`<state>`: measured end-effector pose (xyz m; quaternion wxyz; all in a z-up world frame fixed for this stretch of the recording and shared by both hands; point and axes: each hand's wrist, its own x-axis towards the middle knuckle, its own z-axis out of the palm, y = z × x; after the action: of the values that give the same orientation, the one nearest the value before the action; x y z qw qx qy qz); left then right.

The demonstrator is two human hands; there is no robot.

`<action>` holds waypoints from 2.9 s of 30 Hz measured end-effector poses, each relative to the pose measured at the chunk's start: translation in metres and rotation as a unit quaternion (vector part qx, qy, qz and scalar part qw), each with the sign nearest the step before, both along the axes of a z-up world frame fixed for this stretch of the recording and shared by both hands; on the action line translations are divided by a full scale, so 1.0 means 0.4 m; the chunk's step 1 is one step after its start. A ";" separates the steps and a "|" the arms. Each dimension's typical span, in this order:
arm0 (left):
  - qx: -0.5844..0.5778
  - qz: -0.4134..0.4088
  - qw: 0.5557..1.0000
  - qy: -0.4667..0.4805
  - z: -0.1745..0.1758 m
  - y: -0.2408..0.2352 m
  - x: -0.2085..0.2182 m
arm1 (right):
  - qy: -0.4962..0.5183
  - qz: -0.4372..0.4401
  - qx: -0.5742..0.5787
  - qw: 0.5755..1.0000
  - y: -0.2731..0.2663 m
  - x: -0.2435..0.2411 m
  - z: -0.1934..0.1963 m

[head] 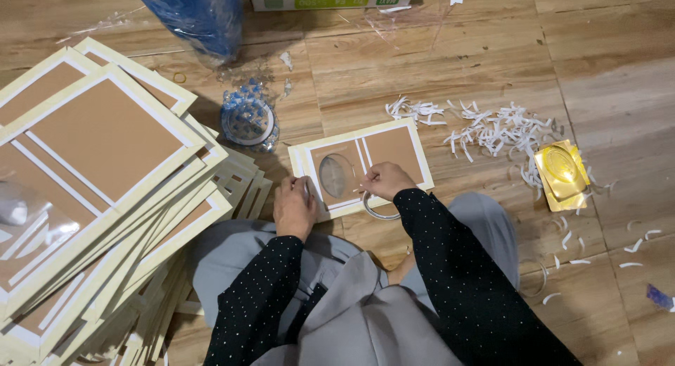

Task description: The person sits on the floor and applies clear adhesive tape to the edges of a wooden frame with a circular cutout. They repeatedly tear off pieces of tape and press them onto the frame's surface, then place the finished frame onto a stack of similar frames.

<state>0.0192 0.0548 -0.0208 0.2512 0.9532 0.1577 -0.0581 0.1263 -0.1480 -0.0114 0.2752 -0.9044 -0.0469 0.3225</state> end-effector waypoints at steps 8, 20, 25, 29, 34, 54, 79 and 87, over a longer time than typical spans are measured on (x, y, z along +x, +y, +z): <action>-0.120 0.051 0.991 -0.010 0.044 0.039 0.092 | 0.039 -0.048 0.038 0.997 0.122 0.125 -0.047; -0.298 0.150 0.942 0.048 0.020 0.088 0.157 | -0.031 -0.011 0.012 0.999 0.248 0.131 -0.039; -0.313 0.165 0.933 0.067 0.042 0.090 0.156 | -0.076 -0.004 0.018 0.997 0.240 0.126 -0.069; -0.319 0.163 0.930 0.079 0.071 0.092 0.163 | -0.082 -0.013 0.016 0.996 0.237 0.130 -0.077; -0.319 0.168 0.929 0.083 0.073 0.091 0.166 | -0.080 -0.030 0.017 0.996 0.239 0.126 -0.073; -0.172 0.206 0.937 0.224 -0.065 0.063 0.277 | -0.084 -0.002 -0.113 0.990 0.215 0.081 0.072; -0.205 0.203 0.934 0.210 -0.035 0.078 0.282 | -0.026 -0.041 -0.057 0.997 0.129 0.180 -0.024; -0.204 0.207 0.930 0.223 -0.045 0.075 0.283 | -0.071 -0.054 -0.116 0.989 0.160 0.165 0.022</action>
<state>0.1323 0.0849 -0.0387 0.4052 0.7899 0.3883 -0.2473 0.1921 -0.0842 -0.0026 0.1812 -0.9521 0.0201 0.2455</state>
